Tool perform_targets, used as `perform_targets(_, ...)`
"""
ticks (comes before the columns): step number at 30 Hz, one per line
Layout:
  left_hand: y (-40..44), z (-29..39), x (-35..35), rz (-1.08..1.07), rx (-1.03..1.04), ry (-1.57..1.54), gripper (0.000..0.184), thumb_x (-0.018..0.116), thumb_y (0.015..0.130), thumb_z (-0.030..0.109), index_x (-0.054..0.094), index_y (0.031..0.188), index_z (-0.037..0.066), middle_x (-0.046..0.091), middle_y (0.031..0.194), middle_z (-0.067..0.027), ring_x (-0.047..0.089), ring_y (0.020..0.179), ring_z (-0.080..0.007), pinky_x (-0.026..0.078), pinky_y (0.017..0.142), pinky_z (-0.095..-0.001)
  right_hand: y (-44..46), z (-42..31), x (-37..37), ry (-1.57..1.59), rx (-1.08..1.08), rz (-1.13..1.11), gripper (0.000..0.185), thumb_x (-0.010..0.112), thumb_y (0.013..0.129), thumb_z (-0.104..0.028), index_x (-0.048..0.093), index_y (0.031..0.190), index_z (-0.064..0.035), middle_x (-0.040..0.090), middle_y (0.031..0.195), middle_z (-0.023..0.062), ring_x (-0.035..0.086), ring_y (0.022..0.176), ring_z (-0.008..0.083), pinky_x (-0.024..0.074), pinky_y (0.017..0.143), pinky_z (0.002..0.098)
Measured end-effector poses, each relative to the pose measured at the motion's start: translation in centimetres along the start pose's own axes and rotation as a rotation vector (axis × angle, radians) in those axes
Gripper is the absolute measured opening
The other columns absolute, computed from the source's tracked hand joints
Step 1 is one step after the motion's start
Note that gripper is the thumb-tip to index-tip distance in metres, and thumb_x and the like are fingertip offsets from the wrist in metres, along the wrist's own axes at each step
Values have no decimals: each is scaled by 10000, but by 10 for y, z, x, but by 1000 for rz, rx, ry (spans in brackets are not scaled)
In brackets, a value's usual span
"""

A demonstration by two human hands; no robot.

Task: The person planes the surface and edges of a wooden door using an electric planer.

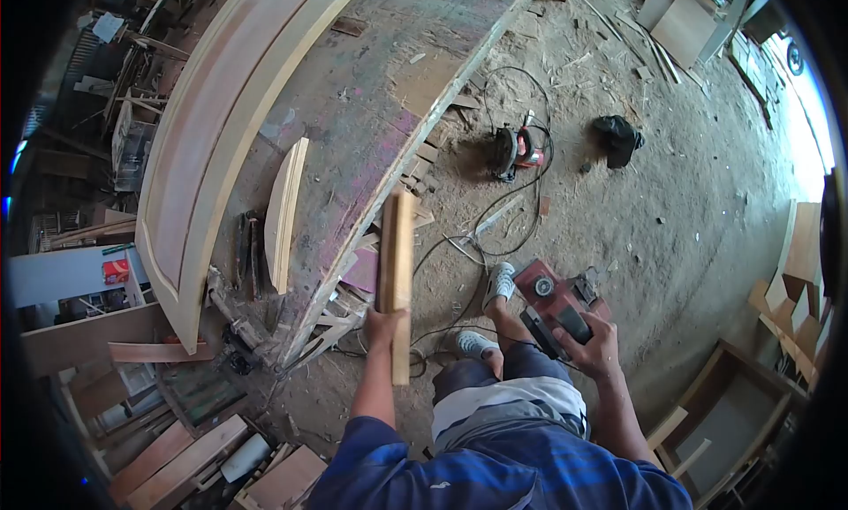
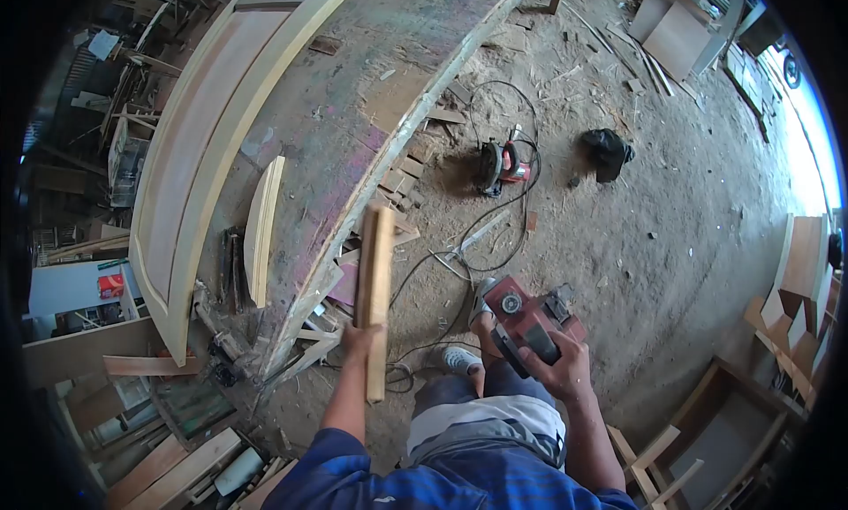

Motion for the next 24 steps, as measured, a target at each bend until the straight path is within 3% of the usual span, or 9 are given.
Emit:
perform_targets(3,62,11,-47,367,105,25,1077,985,720,460,500,1497,-105,570,1571,-344,563,1474,-482,449,1228,-578,7,-14,9,-5,-90,-16,455,916,855,-400,817,1055,-2,720,740,150,720,665,225,571,674,395)
perform_targets(6,78,5,-41,500,-70,293,1102,943,797,397,375,1595,-108,386,1711,-339,360,1614,-497,317,1298,-671,20,-28,13,-47,-124,-59,455,923,854,-398,815,1048,-1,717,730,146,716,658,218,568,663,390)
perform_targets(7,69,3,-28,518,-46,298,1189,910,829,372,234,1676,-117,267,1768,-337,250,1661,-503,224,1319,-728,24,-34,15,-46,-125,-76,457,925,854,-399,815,1048,0,717,726,145,715,655,218,568,660,391)
perform_targets(9,54,-10,12,441,-1,348,1291,894,852,463,114,1769,-7,322,1752,-328,309,1639,-495,209,1352,-673,32,-46,20,-34,-147,-89,463,928,855,-402,814,1048,3,719,720,144,715,647,221,568,653,394)
perform_targets(10,42,-12,23,449,100,349,1019,859,898,397,361,1715,47,494,1657,-294,455,1554,-474,333,1304,-626,35,-52,21,-26,-163,-80,467,928,855,-404,813,1048,6,721,718,144,716,643,224,568,650,397)
perform_targets(13,-5,34,-1,106,417,-2,595,785,954,244,633,1496,53,641,1497,-277,583,1422,-465,428,1223,-616,45,-66,25,-10,-214,-77,474,928,856,-406,811,1047,13,721,706,144,721,633,229,571,645,400)
perform_targets(16,-46,110,-115,456,667,-83,324,745,991,192,743,1277,40,738,1318,-237,660,1284,-458,487,1164,-558,53,-78,26,-7,-232,-86,476,927,855,-401,810,1042,21,720,700,144,726,631,225,574,644,397)
perform_targets(20,-38,160,-261,1261,584,177,581,804,983,310,603,1454,35,701,1334,-241,646,1275,-471,479,1118,-599,60,-89,27,-39,-254,-110,472,926,848,-393,809,1027,27,724,704,149,727,629,228,577,647,391)
perform_targets(24,50,111,-258,802,337,17,697,850,949,392,556,1452,11,684,1326,-267,636,1289,-489,482,1114,-602,61,-98,27,-39,-272,-99,452,926,842,-380,810,1007,25,727,707,152,729,631,240,575,649,393)
Point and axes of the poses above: each hand's wrist, its own y-axis towards the middle knuckle, its own x-axis out of the palm, z = x × y, the point moved 8 cm from there along y, towards the middle knuckle
